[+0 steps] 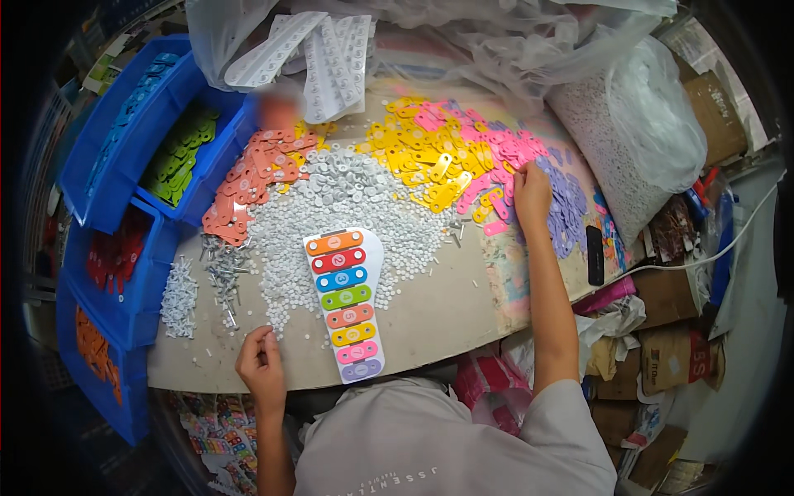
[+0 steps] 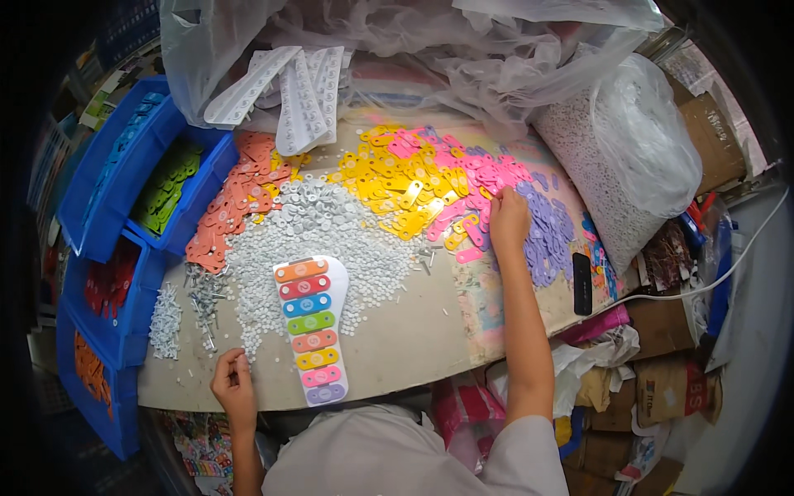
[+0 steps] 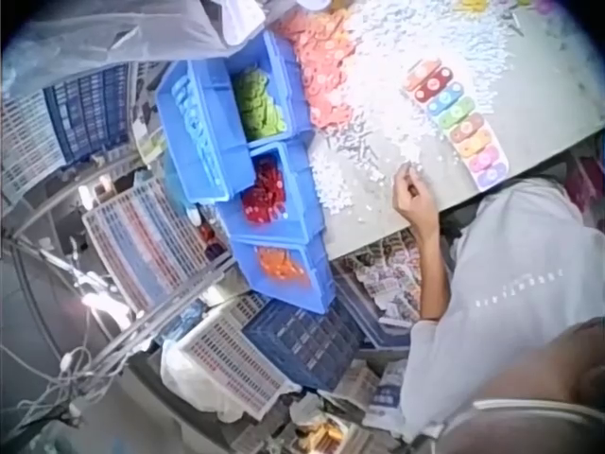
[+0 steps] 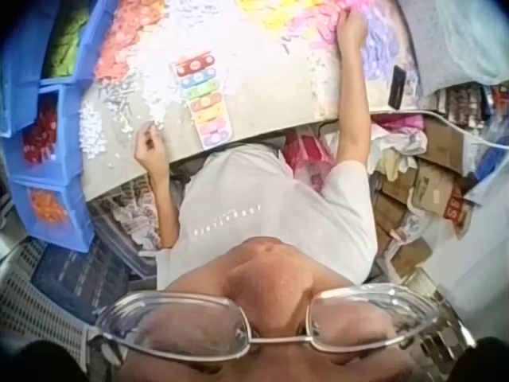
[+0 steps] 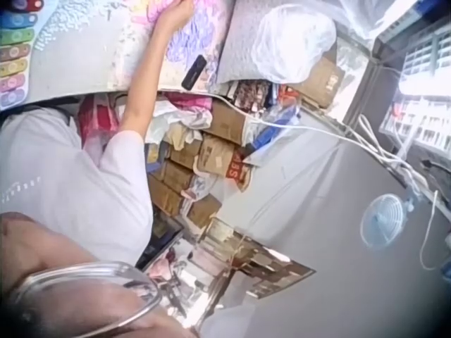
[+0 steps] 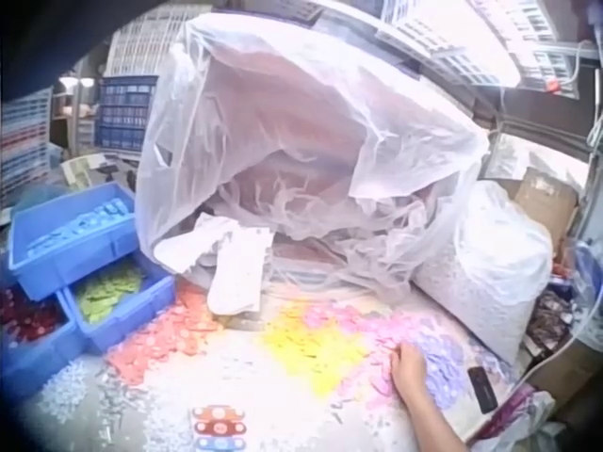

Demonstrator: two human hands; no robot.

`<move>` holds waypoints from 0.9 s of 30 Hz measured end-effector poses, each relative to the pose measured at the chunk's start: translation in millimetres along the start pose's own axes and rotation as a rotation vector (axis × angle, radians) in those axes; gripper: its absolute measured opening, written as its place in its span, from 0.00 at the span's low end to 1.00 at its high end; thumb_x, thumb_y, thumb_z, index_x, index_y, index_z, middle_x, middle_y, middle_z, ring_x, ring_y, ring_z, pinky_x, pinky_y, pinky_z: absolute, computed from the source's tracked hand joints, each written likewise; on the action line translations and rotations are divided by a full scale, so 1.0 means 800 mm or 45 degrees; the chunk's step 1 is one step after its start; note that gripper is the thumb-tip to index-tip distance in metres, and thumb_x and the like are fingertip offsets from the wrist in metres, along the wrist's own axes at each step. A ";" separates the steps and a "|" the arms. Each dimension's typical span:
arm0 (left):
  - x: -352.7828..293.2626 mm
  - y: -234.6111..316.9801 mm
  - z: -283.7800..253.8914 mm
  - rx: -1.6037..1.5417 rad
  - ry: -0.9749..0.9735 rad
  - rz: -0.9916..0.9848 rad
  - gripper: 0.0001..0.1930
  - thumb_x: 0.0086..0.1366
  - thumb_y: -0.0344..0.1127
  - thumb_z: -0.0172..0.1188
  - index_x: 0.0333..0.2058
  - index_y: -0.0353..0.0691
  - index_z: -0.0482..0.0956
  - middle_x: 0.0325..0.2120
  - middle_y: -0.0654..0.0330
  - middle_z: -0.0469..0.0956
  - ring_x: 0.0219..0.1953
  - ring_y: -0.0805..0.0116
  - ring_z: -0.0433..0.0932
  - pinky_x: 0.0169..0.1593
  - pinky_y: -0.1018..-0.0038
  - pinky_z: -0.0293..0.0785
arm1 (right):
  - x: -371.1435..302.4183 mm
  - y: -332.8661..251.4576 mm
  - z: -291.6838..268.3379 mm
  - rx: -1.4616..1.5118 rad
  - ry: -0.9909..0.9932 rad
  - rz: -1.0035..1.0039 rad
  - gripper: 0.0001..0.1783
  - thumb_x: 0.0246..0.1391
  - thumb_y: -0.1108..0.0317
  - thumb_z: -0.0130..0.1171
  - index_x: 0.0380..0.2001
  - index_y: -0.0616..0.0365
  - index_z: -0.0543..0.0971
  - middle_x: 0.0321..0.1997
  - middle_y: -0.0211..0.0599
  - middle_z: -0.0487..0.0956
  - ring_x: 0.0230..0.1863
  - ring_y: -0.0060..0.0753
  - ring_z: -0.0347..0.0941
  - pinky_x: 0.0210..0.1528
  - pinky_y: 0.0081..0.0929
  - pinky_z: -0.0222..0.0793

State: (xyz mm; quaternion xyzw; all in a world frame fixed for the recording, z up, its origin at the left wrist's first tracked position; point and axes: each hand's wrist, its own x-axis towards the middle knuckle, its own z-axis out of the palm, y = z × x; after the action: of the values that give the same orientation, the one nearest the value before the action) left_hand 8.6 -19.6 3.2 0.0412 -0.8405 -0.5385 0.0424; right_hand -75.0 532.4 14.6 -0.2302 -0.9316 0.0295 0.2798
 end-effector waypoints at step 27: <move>0.000 -0.002 0.002 -0.012 -0.013 0.043 0.06 0.72 0.29 0.58 0.41 0.32 0.80 0.24 0.72 0.72 0.25 0.86 0.65 0.27 0.84 0.59 | -0.015 -0.009 0.004 0.325 -0.051 -0.262 0.04 0.57 0.74 0.60 0.35 0.61 0.78 0.32 0.46 0.79 0.39 0.47 0.76 0.43 0.39 0.71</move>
State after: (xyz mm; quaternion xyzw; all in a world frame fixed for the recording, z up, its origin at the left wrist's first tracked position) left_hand 8.6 -18.6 0.6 0.0240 -0.8387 -0.5420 0.0476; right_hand -71.3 520.7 7.1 -0.0956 -0.9443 0.1235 0.2897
